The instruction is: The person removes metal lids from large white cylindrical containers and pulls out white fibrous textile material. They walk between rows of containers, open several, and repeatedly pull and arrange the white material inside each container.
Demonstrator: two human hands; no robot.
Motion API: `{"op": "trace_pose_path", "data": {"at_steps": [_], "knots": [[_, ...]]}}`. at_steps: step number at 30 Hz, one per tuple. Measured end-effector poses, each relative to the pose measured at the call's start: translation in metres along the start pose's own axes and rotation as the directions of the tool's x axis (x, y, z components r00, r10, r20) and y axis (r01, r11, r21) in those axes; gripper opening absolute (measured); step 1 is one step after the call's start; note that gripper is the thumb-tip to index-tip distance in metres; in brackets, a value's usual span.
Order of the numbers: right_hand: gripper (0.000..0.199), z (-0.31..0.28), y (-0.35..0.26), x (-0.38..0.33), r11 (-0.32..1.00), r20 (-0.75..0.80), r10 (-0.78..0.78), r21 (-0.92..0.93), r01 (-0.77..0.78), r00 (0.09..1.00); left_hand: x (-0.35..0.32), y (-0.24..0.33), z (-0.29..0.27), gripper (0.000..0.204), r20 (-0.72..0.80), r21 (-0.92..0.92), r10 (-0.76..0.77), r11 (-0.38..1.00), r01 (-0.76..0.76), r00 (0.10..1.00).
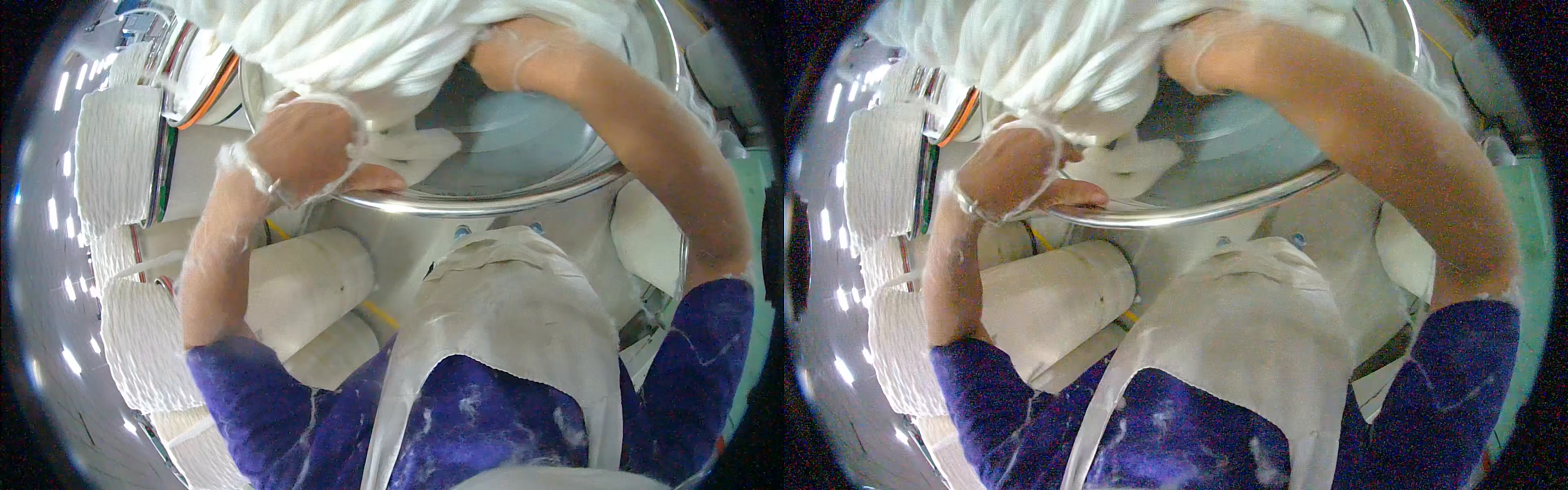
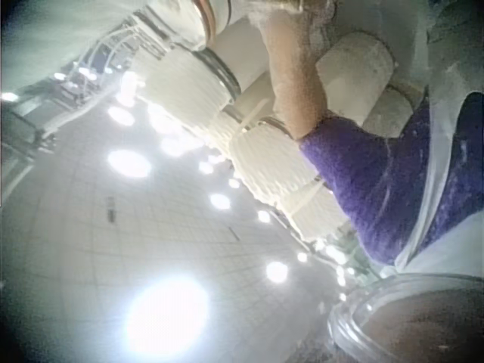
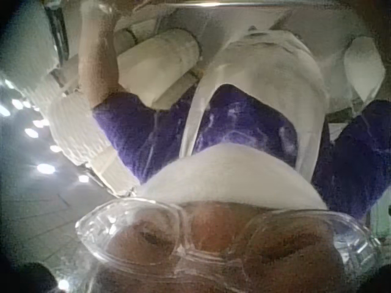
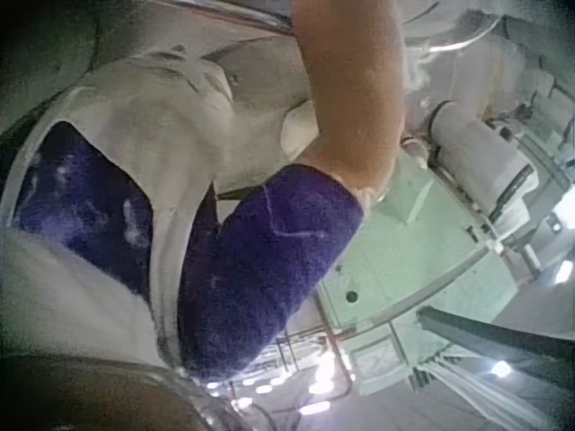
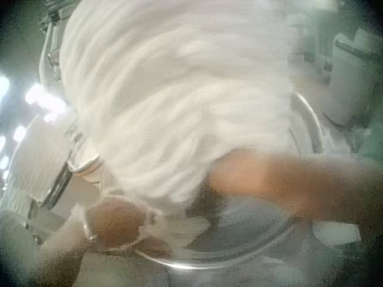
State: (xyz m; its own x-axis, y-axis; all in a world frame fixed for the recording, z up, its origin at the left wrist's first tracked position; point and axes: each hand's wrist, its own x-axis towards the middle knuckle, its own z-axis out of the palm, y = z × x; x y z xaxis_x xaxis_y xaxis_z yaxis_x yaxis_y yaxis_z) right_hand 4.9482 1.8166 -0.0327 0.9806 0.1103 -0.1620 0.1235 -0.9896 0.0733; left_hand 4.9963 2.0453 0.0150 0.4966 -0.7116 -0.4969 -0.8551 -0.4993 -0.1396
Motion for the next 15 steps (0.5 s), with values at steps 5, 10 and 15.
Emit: {"op": "trace_pose_path", "data": {"at_steps": [5, 10, 15], "knots": [[0.028, -0.012, 0.012, 0.0, 0.934, 0.215, -0.065, 0.357, -0.016, 0.974, 0.055, 0.017, 0.009, 0.046, 0.243, 0.02, 0.082, 0.996, -0.09, 0.966], [0.026, -0.013, 0.015, 0.003, 0.991, 0.277, -0.041, 0.132, 0.005, 0.96, 0.042, -0.005, -0.006, 0.033, 0.268, -0.08, 0.097, 0.994, -0.079, 0.958], [0.024, -0.009, 0.022, 0.013, 0.983, 0.208, -0.086, 0.179, 0.049, 0.974, -0.009, -0.049, -0.017, 0.022, 0.062, -0.66, 0.043, 0.752, 0.009, 0.997]]}}
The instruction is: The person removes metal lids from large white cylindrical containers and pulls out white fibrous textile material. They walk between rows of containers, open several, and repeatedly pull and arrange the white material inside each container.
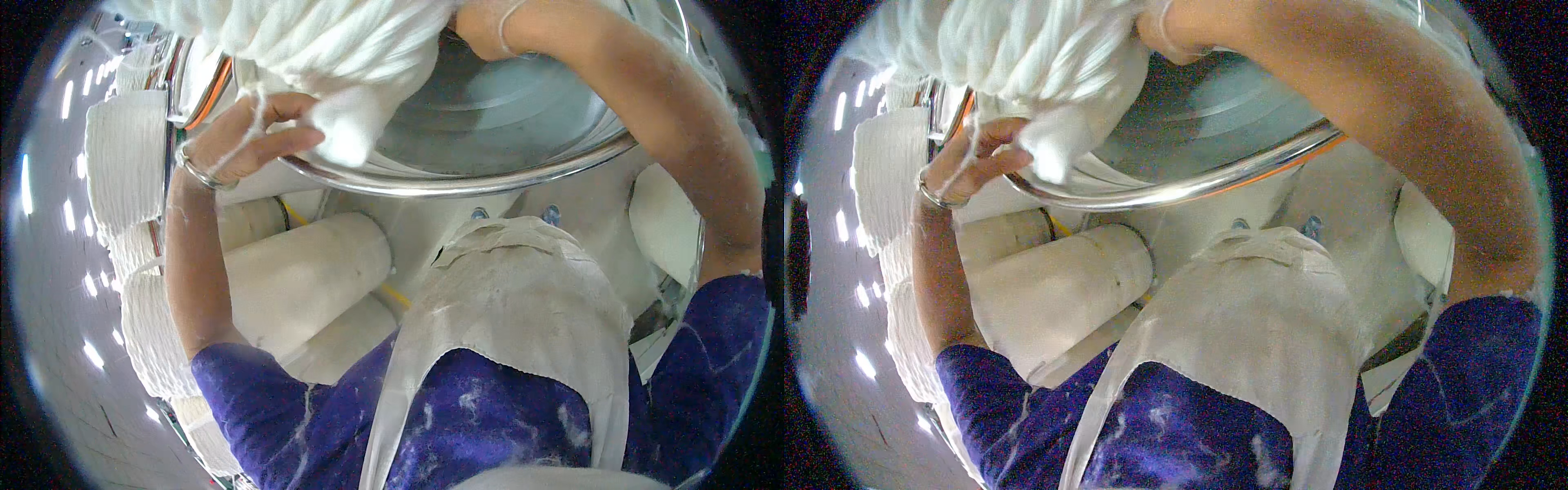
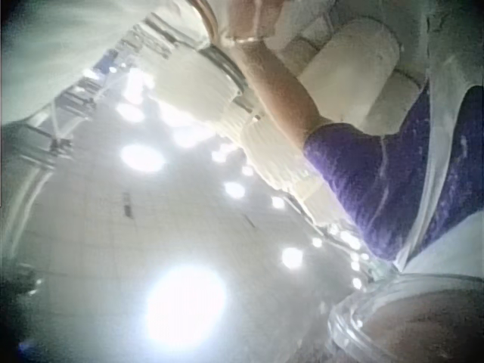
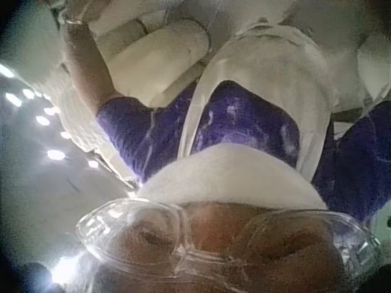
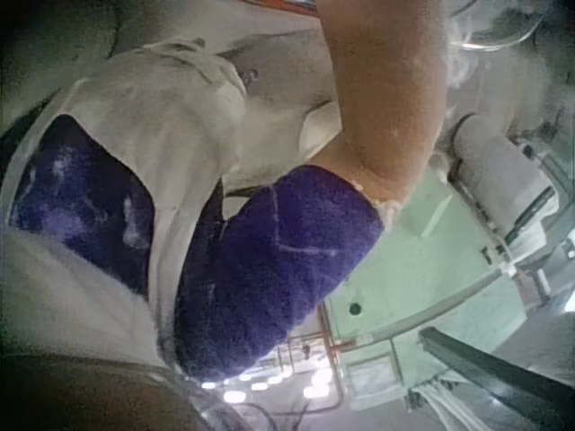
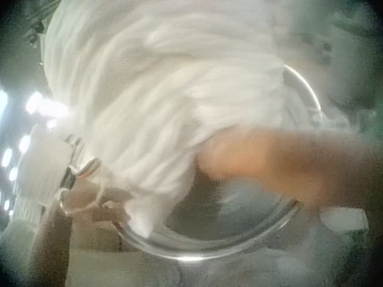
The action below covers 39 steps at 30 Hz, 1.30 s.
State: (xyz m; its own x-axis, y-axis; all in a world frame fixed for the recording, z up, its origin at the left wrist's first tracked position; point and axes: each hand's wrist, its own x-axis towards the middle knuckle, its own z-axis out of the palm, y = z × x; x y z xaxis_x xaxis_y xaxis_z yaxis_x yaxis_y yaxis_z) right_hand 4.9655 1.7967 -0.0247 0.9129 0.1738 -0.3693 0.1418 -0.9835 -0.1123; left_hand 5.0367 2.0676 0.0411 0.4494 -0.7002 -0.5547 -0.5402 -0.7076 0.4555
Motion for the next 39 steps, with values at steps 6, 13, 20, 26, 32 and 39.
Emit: {"op": "trace_pose_path", "data": {"at_steps": [6, 13, 20, 26, 32, 39], "knots": [[0.024, -0.001, 0.015, 0.005, 1.0, -0.006, 0.002, 0.001, -0.002, 1.0, -0.038, -0.003, -0.007, 0.027, -0.425, -0.351, 0.04, 0.914, -0.205, 0.904], [0.025, -0.002, 0.022, 0.008, 1.0, -0.003, 0.007, 0.006, -0.007, 1.0, -0.083, -0.032, -0.017, 0.033, -0.384, -0.433, 0.499, 0.646, -0.629, 0.776], [0.026, -0.004, 0.02, 0.007, 1.0, -0.018, 0.005, 0.005, -0.005, 1.0, -0.043, 0.0, 0.008, 0.052, -0.53, 0.3, 0.154, 0.954, 0.014, 0.834], [0.026, -0.005, 0.019, 0.007, 1.0, -0.021, 0.005, 0.016, -0.005, 1.0, 0.025, 0.017, 0.021, 0.05, -0.075, 0.275, -0.266, 0.921, 0.276, 0.961], [0.027, -0.009, 0.016, 0.008, 0.998, -0.035, -0.016, 0.055, 0.018, 0.999, 0.071, 0.033, 0.038, 0.066, 0.118, 0.723, -0.273, 0.683, 0.105, 0.955], [0.028, -0.006, 0.015, 0.012, 0.992, -0.067, -0.036, 0.122, 0.044, 0.997, 0.112, 0.023, 0.061, 0.041, 0.256, 0.787, -0.283, 0.616, -0.03, 0.924]]}}
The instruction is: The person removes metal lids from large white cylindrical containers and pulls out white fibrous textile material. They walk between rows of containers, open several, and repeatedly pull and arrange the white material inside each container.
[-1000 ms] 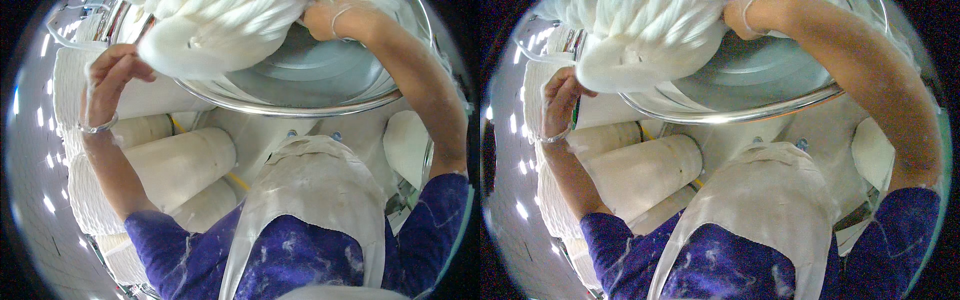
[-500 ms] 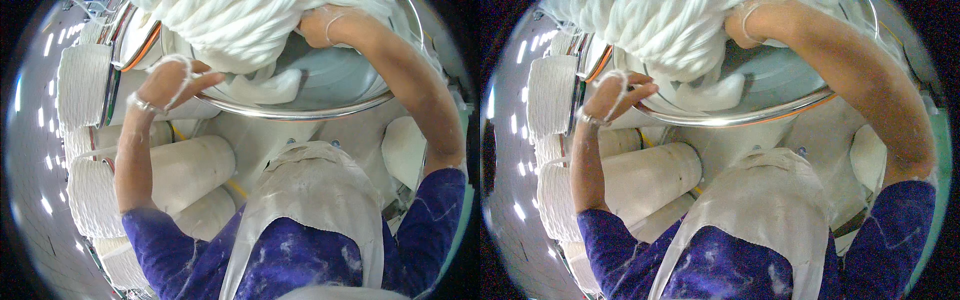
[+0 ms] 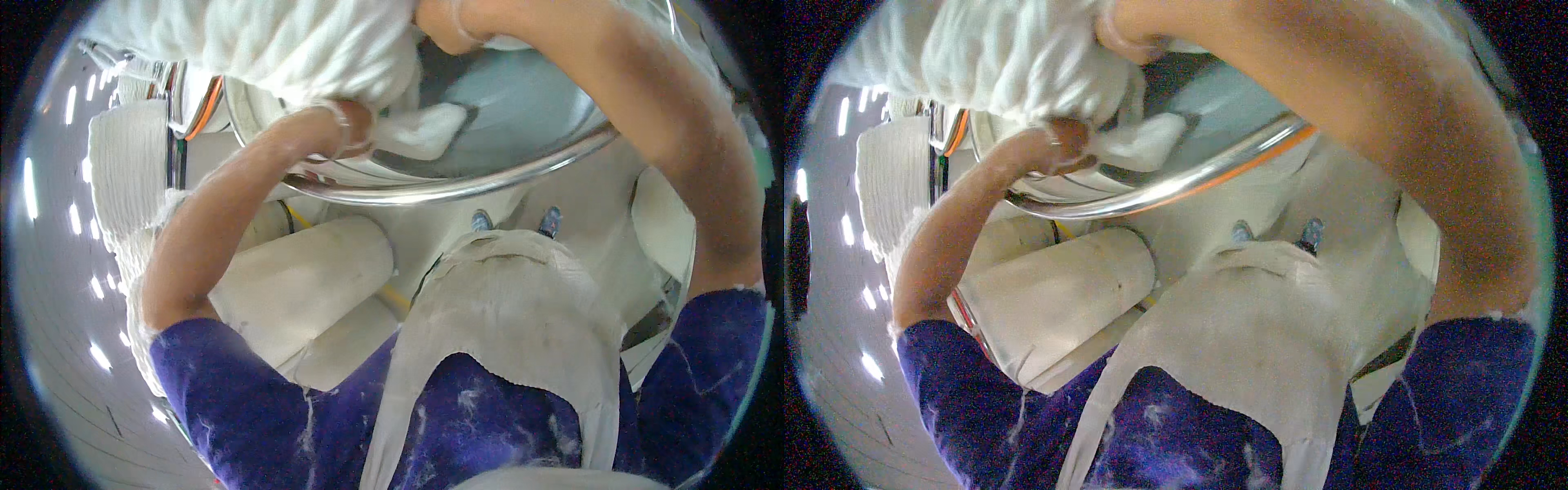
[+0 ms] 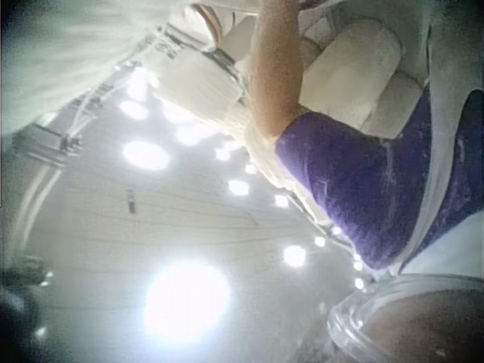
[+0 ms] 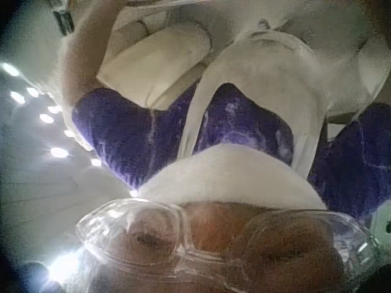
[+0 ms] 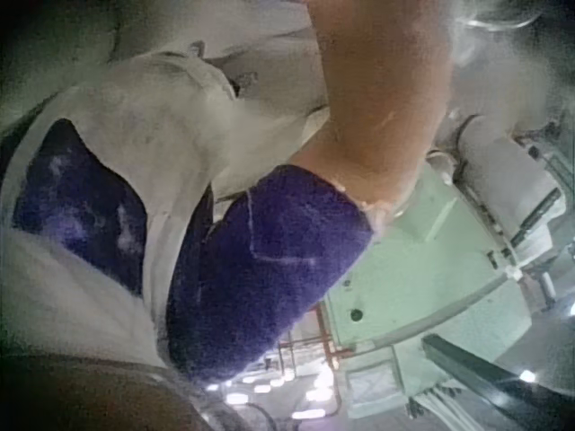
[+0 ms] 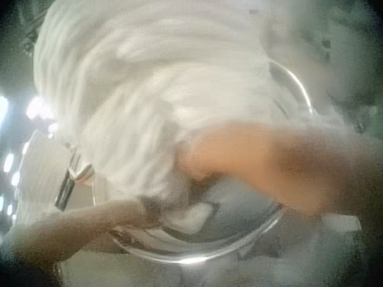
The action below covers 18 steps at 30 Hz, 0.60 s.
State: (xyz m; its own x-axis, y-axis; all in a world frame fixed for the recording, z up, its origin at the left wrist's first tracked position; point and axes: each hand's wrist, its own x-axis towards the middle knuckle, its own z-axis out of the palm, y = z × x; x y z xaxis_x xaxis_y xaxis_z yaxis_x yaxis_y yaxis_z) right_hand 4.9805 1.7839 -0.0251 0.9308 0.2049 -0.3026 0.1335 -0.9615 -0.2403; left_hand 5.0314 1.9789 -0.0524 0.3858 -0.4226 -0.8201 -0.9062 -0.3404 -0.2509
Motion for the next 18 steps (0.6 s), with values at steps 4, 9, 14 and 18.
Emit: {"op": "trace_pose_path", "data": {"at_steps": [4, 9, 14, 18], "knots": [[0.028, -0.001, -0.003, 0.007, 0.999, 0.002, 0.004, 0.032, -0.004, 1.0, -0.048, -0.034, -0.004, 0.042, -0.132, -0.421, -0.134, 0.904, 0.067, 0.982], [0.029, -0.002, -0.009, 0.01, 1.0, 0.011, -0.009, 0.027, 0.009, 1.0, -0.109, -0.041, -0.003, 0.034, -0.246, -0.94, -0.237, 0.296, -0.171, 0.94], [0.03, 0.0, -0.012, 0.006, 1.0, 0.029, -0.018, 0.008, 0.018, 0.999, -0.165, -0.024, -0.01, 0.027, -0.229, -0.973, -0.34, 0.051, -0.225, 0.912], [0.03, -0.001, -0.014, 0.004, 1.0, 0.023, -0.02, -0.023, 0.021, 1.0, -0.205, 0.01, 0.003, 0.025, -0.483, -0.875, -0.001, 0.018, -0.483, 0.876]]}}
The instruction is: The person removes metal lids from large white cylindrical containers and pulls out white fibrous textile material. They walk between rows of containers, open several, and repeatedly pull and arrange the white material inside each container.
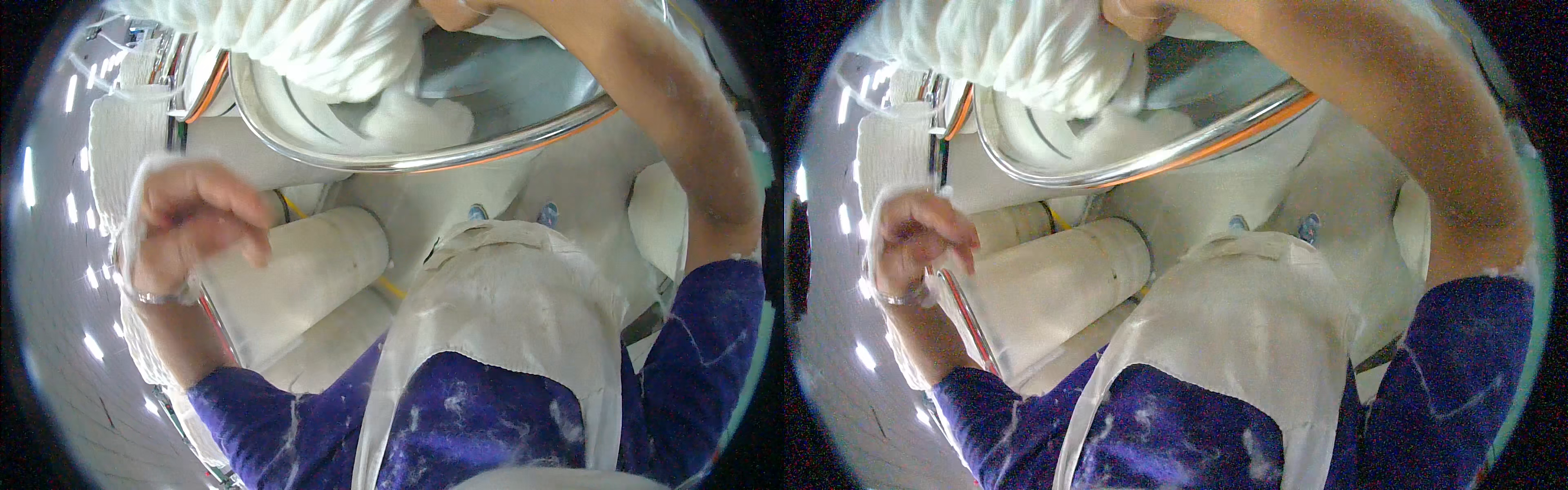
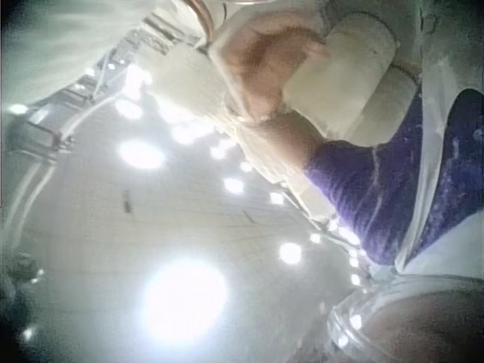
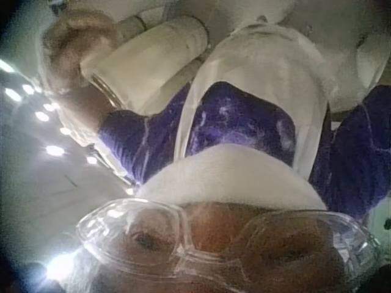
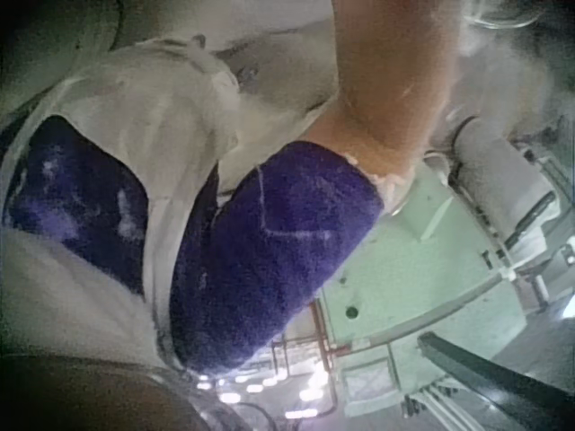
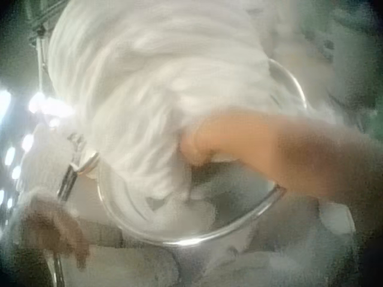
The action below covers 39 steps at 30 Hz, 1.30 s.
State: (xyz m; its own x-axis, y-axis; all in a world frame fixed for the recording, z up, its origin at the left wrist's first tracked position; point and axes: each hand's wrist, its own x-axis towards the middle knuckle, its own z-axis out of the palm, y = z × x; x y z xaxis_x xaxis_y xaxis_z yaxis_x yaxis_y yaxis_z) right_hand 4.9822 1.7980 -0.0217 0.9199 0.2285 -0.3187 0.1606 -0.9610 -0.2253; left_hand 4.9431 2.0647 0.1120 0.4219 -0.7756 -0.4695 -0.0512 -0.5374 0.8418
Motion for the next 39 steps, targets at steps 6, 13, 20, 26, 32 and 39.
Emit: {"op": "trace_pose_path", "data": {"at_steps": [6, 13, 20, 26, 32, 39], "knots": [[0.031, -0.004, -0.008, -0.003, 0.999, -0.001, -0.016, -0.045, 0.016, 1.0, 0.048, -0.021, 0.02, 0.027, -0.041, 0.508, 0.022, 0.861, 0.002, 0.999], [0.032, -0.004, -0.018, -0.004, 0.999, 0.01, -0.023, -0.034, 0.023, 1.0, 0.152, -0.029, 0.01, 0.031, 0.084, 0.671, -0.026, 0.741, -0.037, 0.996], [0.033, 0.001, -0.036, 0.002, 1.0, -0.015, -0.013, -0.017, 0.013, 1.0, 0.226, -0.039, 0.068, 0.031, 0.375, 0.92, 0.001, 0.125, -0.372, 0.927], [0.034, -0.004, -0.059, -0.023, 0.998, -0.073, -0.036, 0.049, 0.04, 0.997, 0.237, -0.039, 0.071, 0.033, 0.283, 0.946, 0.052, 0.147, -0.288, 0.958], [0.024, -0.014, 0.015, -0.149, 0.816, -0.588, -0.26, 0.291, 0.5, 0.766, 0.239, -0.035, 0.059, 0.035, 0.204, 0.951, 0.139, 0.206, -0.23, 0.969], [0.038, 0.012, 0.04, -0.153, 0.853, 0.028, -0.408, 0.369, 0.37, 0.912, 0.242, -0.032, 0.044, 0.037, 0.125, 0.951, 0.223, 0.252, -0.181, 0.967]]}}
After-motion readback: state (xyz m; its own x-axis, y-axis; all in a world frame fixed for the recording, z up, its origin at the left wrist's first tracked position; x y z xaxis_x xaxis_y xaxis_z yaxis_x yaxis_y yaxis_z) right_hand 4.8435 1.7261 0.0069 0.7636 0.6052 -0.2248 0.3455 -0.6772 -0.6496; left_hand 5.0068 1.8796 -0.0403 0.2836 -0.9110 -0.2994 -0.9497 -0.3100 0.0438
